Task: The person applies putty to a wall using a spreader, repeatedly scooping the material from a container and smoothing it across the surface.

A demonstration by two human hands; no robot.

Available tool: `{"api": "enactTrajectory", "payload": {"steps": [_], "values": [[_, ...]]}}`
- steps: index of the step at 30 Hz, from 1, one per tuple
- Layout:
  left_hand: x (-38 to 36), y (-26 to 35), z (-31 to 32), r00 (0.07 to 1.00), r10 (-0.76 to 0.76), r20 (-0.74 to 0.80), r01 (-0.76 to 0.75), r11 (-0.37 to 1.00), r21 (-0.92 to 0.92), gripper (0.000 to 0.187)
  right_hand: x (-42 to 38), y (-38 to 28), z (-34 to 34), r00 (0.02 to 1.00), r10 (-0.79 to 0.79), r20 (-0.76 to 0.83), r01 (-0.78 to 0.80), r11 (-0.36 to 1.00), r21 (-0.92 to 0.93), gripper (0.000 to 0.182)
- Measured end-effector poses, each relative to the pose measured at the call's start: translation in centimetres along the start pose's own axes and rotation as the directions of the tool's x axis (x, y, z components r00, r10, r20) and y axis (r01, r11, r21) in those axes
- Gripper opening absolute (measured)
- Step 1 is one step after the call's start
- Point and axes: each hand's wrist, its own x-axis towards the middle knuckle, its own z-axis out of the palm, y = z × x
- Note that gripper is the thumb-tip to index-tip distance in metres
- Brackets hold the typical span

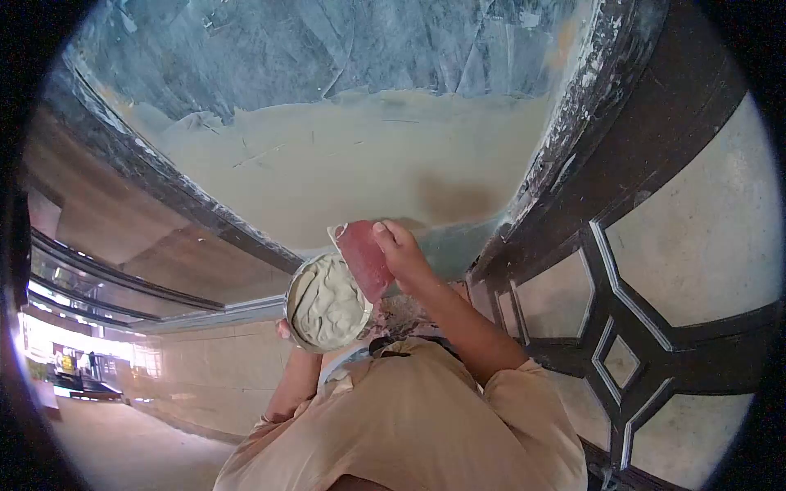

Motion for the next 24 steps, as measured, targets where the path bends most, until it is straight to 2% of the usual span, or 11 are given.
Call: {"api": "enactTrajectory", "payload": {"steps": [6,8,12,14,15,18,20,22,23,24], "values": [[0.7,0.6,-1.7,0.987,0.014,0.161,-0.005,0.998,-0.057,0.108,-0.1,-3.3,3.4,0.985,-0.108,-0.133,0.117,0.991,0.059,0.024],[1.0,0.9,-2.1,0.976,0.02,0.215,-0.004,0.997,-0.072,0.108,0.7,-3.0,3.1,0.958,-0.243,-0.154,0.237,0.97,-0.053,0.023],[1.0,1.3,-2.0,0.954,0.031,0.297,0.0,0.995,-0.101,0.109,1.9,-3.0,3.4,0.931,-0.331,-0.156,0.319,0.943,-0.101,0.024],[-0.2,2.2,-0.7,0.991,-0.133,0.027,0.134,0.991,-0.026,0.114,2.2,-3.4,3.9,0.904,-0.369,-0.214,0.36,0.929,-0.079,0.024],[-1.6,1.5,-4.0,0.977,-0.213,0.028,0.214,0.961,-0.175,0.107,2.5,-3.5,3.7,0.905,-0.368,-0.212,0.359,0.93,-0.08,0.024],[-1.5,1.4,-3.3,0.976,-0.21,-0.055,0.195,0.96,-0.202,0.108,3.5,-4.6,3.0,0.889,-0.386,-0.245,0.367,0.922,-0.122,0.026],[-1.3,1.2,-2.4,0.968,-0.208,-0.14,0.172,0.958,-0.228,0.11,3.7,-5.9,2.9,0.824,-0.47,-0.317,0.459,0.881,-0.115,0.026],[-0.9,1.4,-1.7,0.955,-0.193,-0.226,0.133,0.958,-0.253,0.112,3.2,-7.7,2.3,0.84,-0.455,-0.296,0.44,0.89,-0.118,0.025],[-0.3,1.7,-1.5,0.972,-0.207,-0.109,0.169,0.944,-0.282,0.106,3.0,-8.4,1.9,0.854,-0.435,-0.284,0.418,0.9,-0.121,0.024],[-0.1,2.2,-0.9,0.974,-0.193,-0.114,0.155,0.947,-0.28,0.106,2.8,-9.0,1.7,0.859,-0.435,-0.271,0.418,0.9,-0.12,0.024]]}}
